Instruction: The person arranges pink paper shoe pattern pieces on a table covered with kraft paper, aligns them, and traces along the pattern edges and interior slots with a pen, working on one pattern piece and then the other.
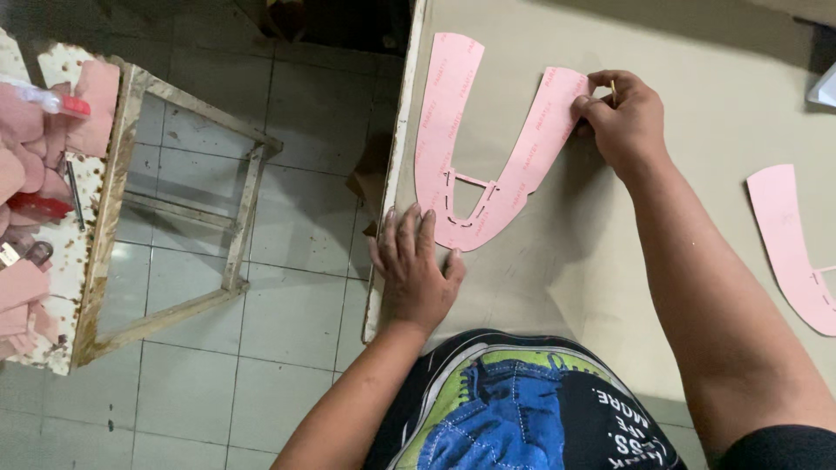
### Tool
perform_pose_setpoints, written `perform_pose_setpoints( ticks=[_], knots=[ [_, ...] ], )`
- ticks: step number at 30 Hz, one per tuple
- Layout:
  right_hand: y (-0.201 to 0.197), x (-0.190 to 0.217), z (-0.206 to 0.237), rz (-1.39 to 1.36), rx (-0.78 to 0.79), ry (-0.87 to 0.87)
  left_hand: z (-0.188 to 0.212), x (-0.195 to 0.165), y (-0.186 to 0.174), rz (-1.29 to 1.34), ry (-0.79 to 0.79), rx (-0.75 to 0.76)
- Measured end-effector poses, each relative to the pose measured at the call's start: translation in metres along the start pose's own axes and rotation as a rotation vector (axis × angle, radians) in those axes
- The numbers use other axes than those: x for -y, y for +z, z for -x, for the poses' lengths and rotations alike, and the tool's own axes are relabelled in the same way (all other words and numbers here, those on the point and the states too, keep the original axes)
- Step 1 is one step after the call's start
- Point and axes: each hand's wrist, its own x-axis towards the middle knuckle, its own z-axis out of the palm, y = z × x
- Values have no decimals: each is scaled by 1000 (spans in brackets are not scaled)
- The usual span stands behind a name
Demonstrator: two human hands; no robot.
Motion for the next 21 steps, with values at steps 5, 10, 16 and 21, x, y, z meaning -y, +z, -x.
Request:
perform_pose_setpoints(
  ticks=[5, 10, 16, 21],
  knots=[
    [-2, -1, -1, 9, -4, -25, -5, -4, 6, 48, -66, -23],
    [-3, -1, 0, 49, -9, -14, 0, -4, 13, 46, -1, -100],
    [-3, 1, -1, 36, -3, 11, 2, -1, 17, 57, 3, -119],
    [-1, -4, -2, 13, -12, -76, 1, 2, 15, 90, -12, -92]
  ],
)
